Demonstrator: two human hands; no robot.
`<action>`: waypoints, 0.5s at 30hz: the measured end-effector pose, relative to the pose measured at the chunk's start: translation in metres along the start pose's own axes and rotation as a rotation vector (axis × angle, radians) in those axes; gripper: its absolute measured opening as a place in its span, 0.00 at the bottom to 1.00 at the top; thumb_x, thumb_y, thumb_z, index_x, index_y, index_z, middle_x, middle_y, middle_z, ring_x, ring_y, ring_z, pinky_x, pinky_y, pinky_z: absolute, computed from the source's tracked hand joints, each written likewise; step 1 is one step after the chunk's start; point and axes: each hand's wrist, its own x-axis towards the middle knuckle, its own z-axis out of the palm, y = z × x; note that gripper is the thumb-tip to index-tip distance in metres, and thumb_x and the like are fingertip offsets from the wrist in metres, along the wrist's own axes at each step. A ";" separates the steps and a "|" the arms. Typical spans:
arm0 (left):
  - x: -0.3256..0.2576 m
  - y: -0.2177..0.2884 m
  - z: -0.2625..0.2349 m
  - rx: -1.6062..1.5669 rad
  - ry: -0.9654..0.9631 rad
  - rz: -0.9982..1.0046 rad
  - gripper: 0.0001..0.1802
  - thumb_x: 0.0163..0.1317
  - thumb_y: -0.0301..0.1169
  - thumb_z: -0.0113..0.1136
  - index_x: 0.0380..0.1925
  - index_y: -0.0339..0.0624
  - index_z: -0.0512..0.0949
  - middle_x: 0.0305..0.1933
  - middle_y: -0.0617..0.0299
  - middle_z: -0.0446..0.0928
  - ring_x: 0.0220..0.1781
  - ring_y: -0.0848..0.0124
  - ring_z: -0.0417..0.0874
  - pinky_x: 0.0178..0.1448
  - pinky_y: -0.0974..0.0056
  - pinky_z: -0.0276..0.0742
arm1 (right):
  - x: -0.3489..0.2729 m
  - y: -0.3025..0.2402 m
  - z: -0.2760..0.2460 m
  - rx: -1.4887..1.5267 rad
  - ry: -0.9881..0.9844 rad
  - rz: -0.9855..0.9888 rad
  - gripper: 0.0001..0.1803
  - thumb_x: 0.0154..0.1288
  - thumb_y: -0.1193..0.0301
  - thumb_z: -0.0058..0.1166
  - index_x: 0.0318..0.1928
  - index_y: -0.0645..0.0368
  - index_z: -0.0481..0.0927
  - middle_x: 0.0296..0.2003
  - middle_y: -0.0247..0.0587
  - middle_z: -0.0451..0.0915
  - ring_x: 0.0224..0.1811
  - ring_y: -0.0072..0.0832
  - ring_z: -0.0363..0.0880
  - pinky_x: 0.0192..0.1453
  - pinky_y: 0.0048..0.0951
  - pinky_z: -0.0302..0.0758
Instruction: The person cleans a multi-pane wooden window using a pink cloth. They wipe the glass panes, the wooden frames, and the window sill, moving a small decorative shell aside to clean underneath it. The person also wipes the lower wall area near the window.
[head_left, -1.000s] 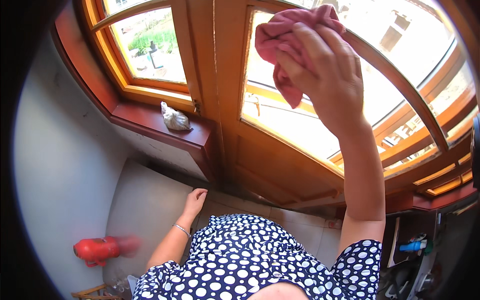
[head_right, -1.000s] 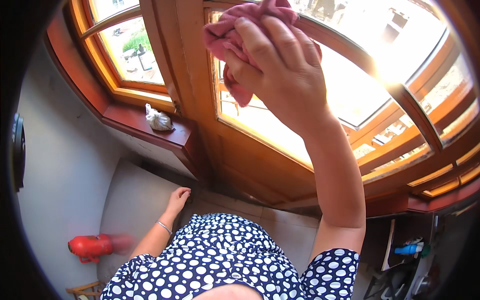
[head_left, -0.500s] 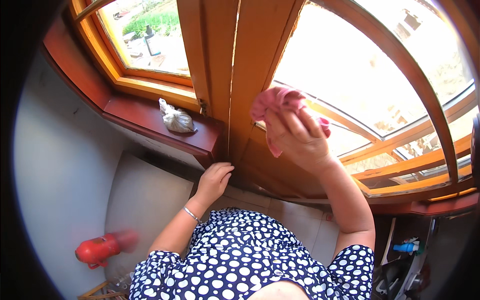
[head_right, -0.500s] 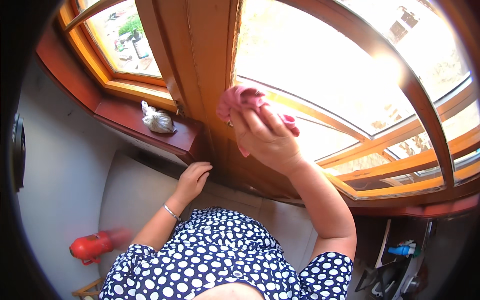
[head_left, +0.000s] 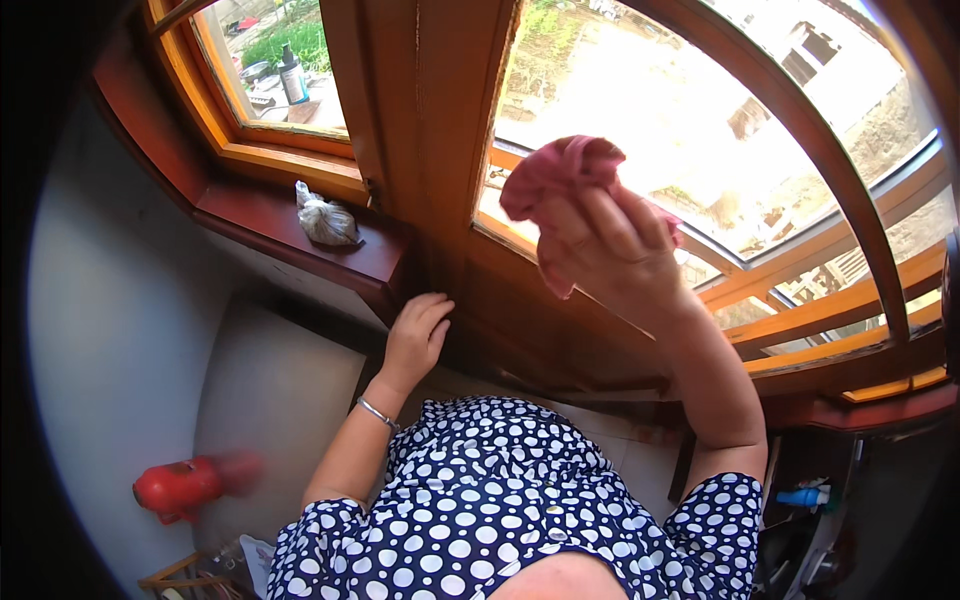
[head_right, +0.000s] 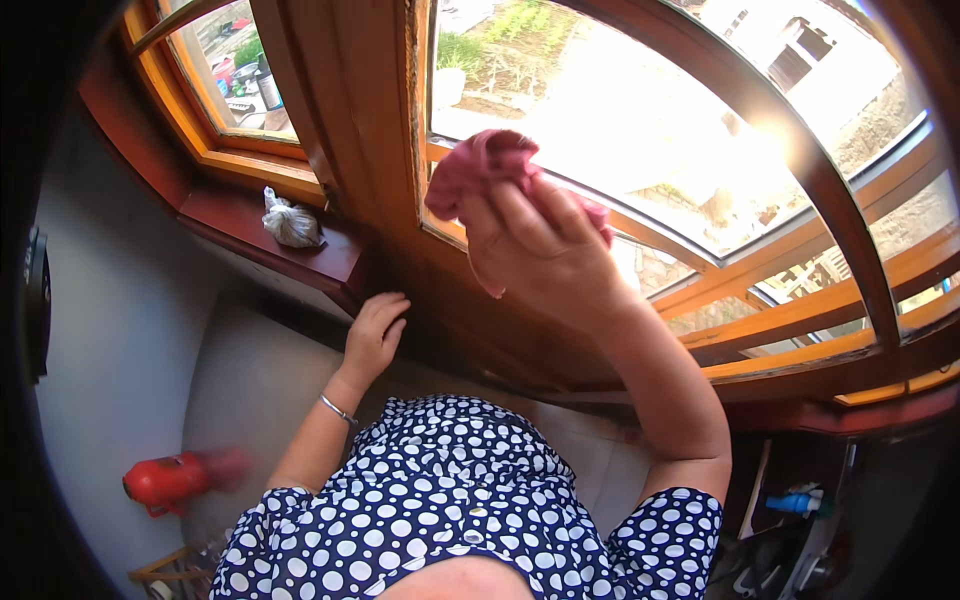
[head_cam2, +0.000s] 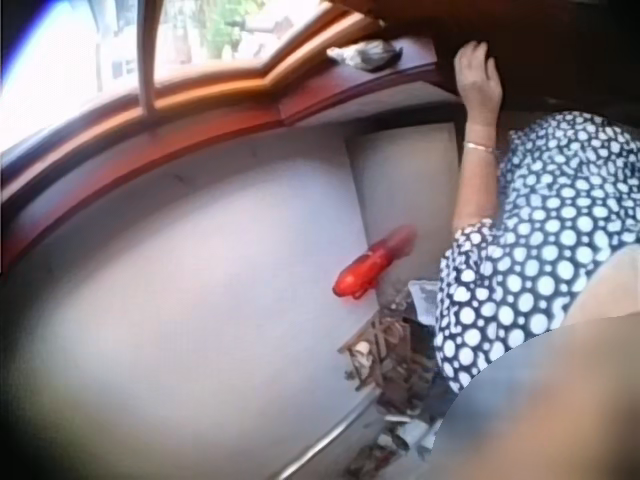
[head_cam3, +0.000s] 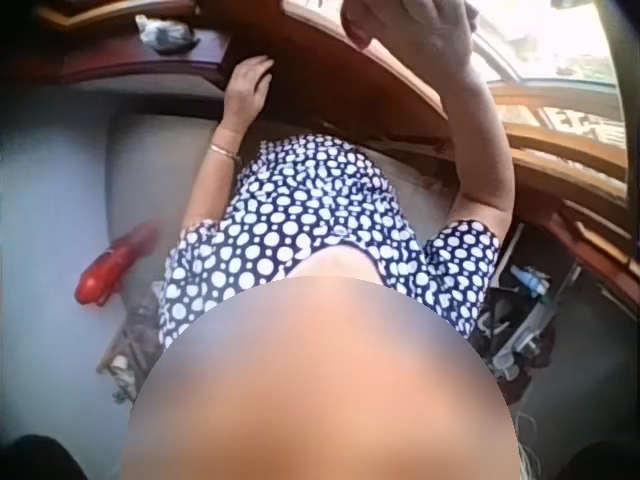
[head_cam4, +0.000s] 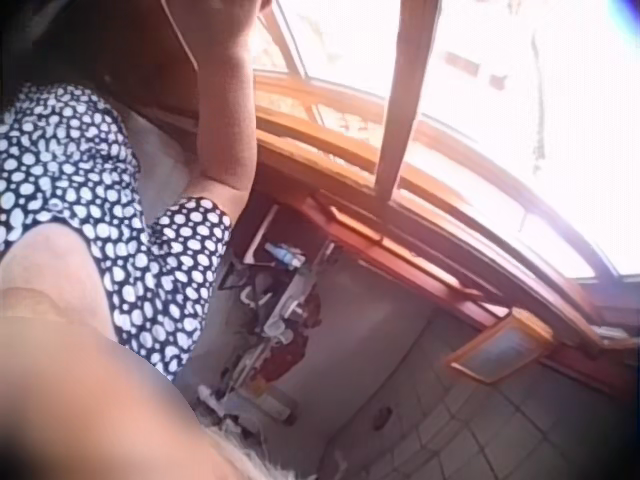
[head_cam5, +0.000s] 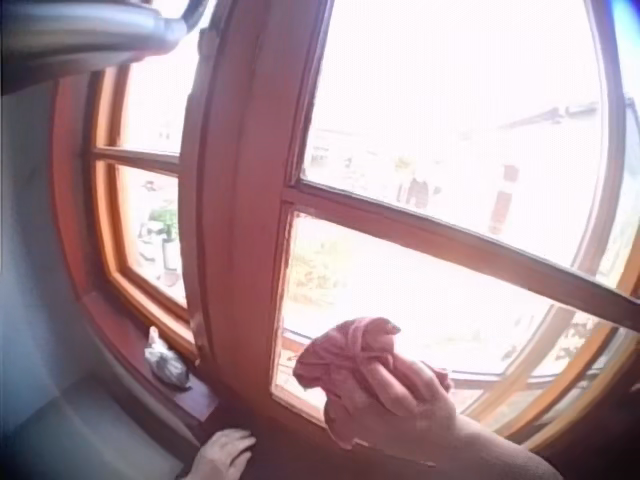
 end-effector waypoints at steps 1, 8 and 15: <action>0.013 0.008 -0.005 0.029 0.063 0.024 0.16 0.59 0.21 0.63 0.49 0.38 0.80 0.54 0.49 0.80 0.57 0.49 0.80 0.62 0.53 0.77 | 0.010 0.019 -0.012 -0.033 0.040 0.013 0.06 0.59 0.65 0.59 0.38 0.43 0.85 0.56 0.26 0.78 0.64 0.29 0.71 0.70 0.37 0.69; 0.082 0.041 0.002 0.242 0.346 0.204 0.20 0.64 0.22 0.62 0.56 0.40 0.78 0.63 0.53 0.76 0.63 0.53 0.77 0.66 0.55 0.75 | 0.020 0.096 -0.038 -0.044 0.295 0.088 0.16 0.54 0.66 0.71 0.45 0.39 0.87 0.58 0.27 0.76 0.64 0.36 0.71 0.59 0.41 0.76; 0.087 0.047 0.039 0.296 0.259 0.218 0.21 0.63 0.22 0.61 0.58 0.43 0.76 0.69 0.52 0.70 0.71 0.55 0.72 0.70 0.53 0.69 | 0.004 0.033 -0.015 -0.040 0.132 0.093 0.13 0.60 0.63 0.57 0.45 0.44 0.87 0.55 0.24 0.79 0.65 0.29 0.69 0.67 0.39 0.68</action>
